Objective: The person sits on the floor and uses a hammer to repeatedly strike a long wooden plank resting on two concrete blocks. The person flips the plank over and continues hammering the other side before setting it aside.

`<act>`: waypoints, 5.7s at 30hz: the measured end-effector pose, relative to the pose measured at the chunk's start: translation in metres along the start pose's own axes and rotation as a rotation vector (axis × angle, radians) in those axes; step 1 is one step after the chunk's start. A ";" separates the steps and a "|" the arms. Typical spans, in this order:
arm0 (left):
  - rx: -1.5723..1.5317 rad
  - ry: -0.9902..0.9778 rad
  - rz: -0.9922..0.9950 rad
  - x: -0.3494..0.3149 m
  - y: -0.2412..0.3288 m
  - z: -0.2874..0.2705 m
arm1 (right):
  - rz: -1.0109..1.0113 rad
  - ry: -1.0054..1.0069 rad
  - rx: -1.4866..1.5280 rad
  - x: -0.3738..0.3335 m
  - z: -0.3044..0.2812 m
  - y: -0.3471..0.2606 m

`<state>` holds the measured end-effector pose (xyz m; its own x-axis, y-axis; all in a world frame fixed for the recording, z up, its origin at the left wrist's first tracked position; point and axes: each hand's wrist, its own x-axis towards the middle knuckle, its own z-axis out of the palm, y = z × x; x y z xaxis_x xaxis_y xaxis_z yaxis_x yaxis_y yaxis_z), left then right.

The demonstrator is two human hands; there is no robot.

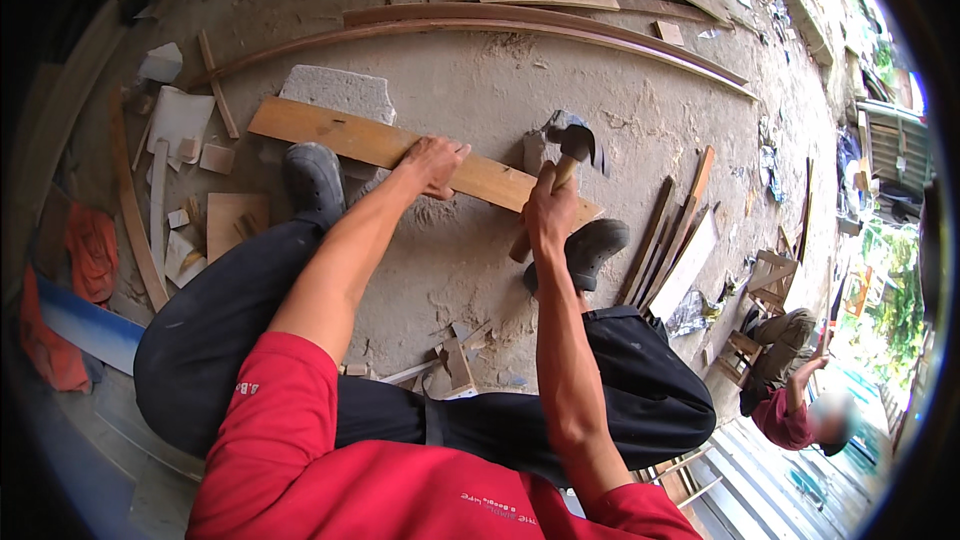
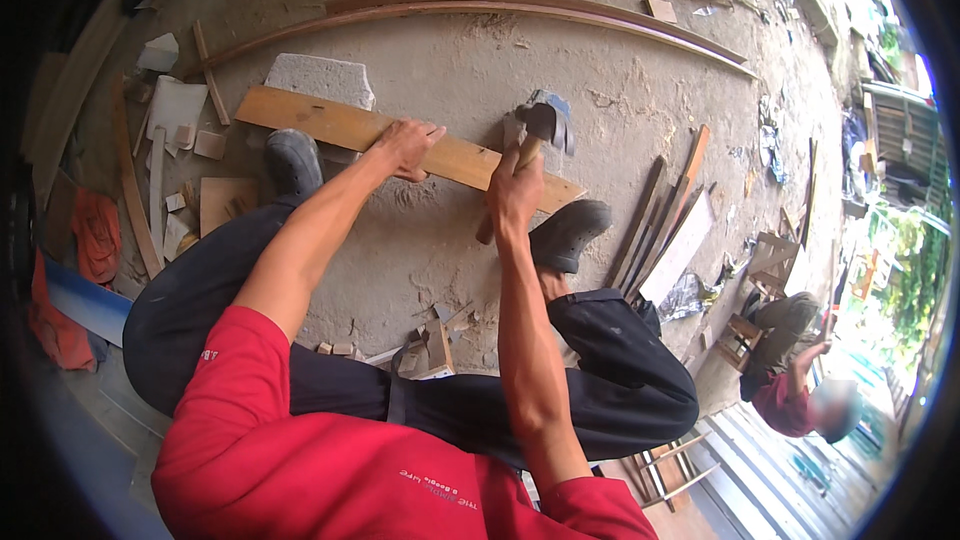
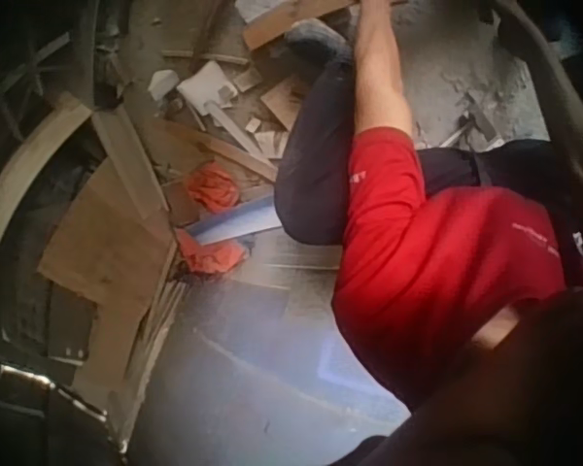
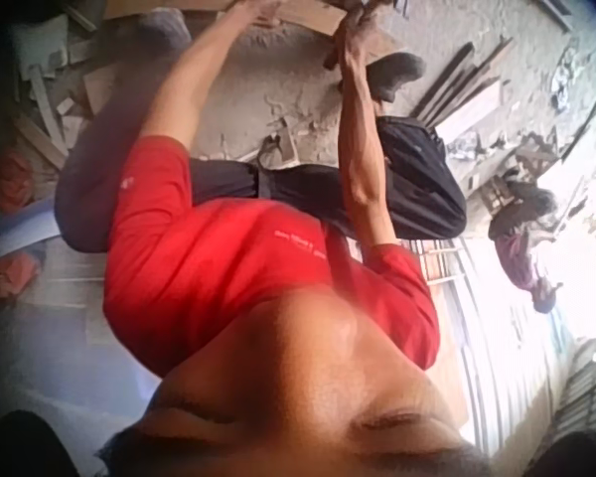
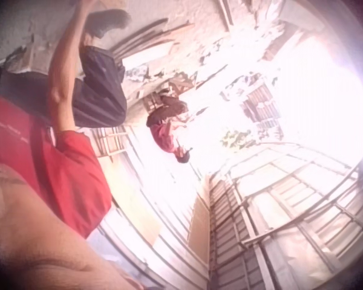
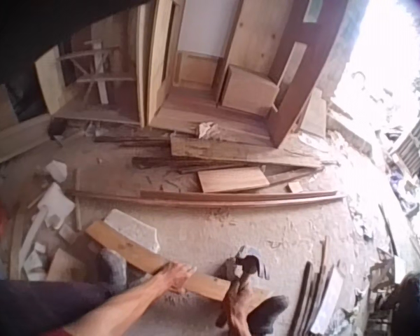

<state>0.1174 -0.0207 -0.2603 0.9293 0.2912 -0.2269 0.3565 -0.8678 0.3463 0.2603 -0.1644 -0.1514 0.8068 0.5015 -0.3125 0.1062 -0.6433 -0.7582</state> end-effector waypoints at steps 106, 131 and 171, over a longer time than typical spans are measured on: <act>0.096 -0.079 -0.120 -0.029 0.037 0.000 | 0.118 -0.368 -0.149 -0.015 -0.123 0.097; 0.149 -0.115 -0.321 -0.081 0.017 0.018 | -0.626 -1.096 -0.921 0.015 -0.008 0.142; -0.044 -0.277 -0.381 -0.072 0.002 0.022 | 0.574 -1.209 -0.369 0.026 -0.070 0.056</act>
<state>0.0494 -0.0520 -0.2631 0.6728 0.4624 -0.5775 0.6767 -0.7000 0.2280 0.3273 -0.2280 -0.1622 -0.1892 0.1796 -0.9654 0.2337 -0.9466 -0.2220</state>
